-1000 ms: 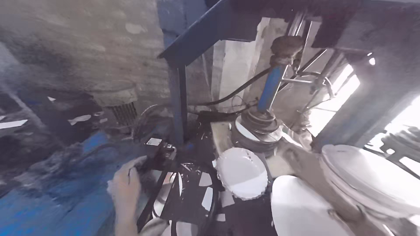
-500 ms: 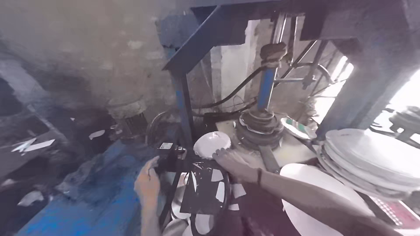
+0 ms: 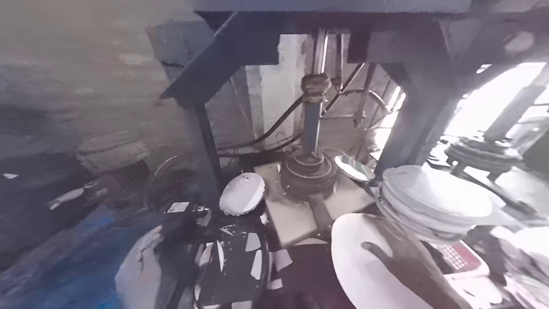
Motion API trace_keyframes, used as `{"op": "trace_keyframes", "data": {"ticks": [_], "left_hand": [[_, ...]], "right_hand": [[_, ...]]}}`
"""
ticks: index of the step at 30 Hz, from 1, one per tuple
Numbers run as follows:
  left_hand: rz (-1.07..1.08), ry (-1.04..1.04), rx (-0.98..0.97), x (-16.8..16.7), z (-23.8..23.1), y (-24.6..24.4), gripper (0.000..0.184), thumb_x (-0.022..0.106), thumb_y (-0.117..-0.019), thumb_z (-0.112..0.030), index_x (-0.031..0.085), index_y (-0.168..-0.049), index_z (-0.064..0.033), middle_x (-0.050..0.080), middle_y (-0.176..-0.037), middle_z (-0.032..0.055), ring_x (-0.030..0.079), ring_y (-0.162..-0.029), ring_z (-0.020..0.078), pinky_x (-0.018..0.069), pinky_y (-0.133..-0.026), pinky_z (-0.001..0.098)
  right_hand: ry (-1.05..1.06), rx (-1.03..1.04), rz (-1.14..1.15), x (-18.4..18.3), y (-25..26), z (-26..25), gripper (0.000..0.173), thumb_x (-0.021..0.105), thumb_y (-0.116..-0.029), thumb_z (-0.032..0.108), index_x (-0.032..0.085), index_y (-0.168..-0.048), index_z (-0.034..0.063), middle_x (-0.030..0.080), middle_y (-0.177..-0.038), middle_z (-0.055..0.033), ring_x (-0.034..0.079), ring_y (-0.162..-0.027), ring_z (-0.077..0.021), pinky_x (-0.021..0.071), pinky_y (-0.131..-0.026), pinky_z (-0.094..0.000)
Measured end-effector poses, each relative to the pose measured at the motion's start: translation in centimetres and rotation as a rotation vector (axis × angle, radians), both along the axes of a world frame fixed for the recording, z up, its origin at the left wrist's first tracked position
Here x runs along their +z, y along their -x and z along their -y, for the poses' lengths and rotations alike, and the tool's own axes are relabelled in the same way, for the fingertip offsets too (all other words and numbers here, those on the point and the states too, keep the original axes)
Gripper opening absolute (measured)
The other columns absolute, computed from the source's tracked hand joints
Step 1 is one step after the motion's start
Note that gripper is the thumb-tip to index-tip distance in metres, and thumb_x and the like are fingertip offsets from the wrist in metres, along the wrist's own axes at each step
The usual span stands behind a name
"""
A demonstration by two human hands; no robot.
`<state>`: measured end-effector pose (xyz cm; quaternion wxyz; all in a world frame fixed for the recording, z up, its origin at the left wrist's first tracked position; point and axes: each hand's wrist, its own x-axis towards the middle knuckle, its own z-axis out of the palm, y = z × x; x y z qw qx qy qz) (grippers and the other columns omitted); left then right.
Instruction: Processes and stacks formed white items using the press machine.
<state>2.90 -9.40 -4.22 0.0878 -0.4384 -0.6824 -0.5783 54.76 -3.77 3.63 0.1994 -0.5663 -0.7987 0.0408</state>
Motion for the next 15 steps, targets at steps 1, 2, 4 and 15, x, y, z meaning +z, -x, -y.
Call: {"op": "trace_keyframes", "data": {"ticks": [1, 2, 4, 15], "left_hand": [[-0.027, 0.034, 0.077, 0.2, -0.1, -0.2, 0.039, 0.037, -0.1042, -0.008, 0.061, -0.128, 0.0114, 0.066, -0.124, 0.0283, 0.068, -0.111, 0.0359, 0.0532, -0.098, 0.0450], [-0.057, 0.104, 0.172, 0.6, -0.2, -0.5, 0.042, 0.038, -0.1067, -0.015, 0.056, -0.138, 0.0073, 0.060, -0.137, 0.0266, 0.060, -0.125, 0.0396, 0.0464, -0.107, 0.0493], [-0.174, 0.156, 0.261, 2.4, -1.0, -2.9, 0.064, 0.038, -0.1076, -0.036, 0.034, -0.153, 0.0089, 0.037, -0.155, 0.0330, 0.037, -0.143, 0.0519, 0.0308, -0.117, 0.0585], [0.539, 0.055, -0.832, 4.2, -2.2, -32.6, 0.066, 0.068, -0.0830, 0.005, 0.038, -0.141, 0.0131, 0.064, -0.120, 0.0127, 0.068, -0.099, 0.0030, 0.0593, -0.084, 0.0232]], "right_hand": [[-0.042, -0.141, 0.024, -1.6, -2.1, 0.1, 0.072, 0.059, -0.0958, 0.056, 0.054, -0.146, 0.0045, 0.057, -0.143, -0.0254, 0.052, -0.133, -0.0489, 0.0361, -0.108, -0.0697], [-0.023, -0.270, 0.029, -2.9, -3.6, 0.5, 0.078, 0.063, -0.0930, 0.057, 0.053, -0.147, 0.0023, 0.056, -0.143, -0.0283, 0.050, -0.133, -0.0523, 0.0360, -0.106, -0.0721], [0.048, -0.431, -0.011, -4.6, -5.6, 0.9, 0.073, 0.066, -0.0938, 0.053, 0.055, -0.144, 0.0011, 0.055, -0.143, -0.0289, 0.048, -0.134, -0.0521, 0.0353, -0.106, -0.0718], [-0.489, -0.101, -0.695, -2.1, -2.6, 1.5, 0.034, 0.045, -0.1072, 0.026, 0.069, -0.104, 0.0023, 0.070, -0.088, -0.0057, 0.067, -0.080, -0.0090, 0.0566, -0.074, -0.0282]]}}
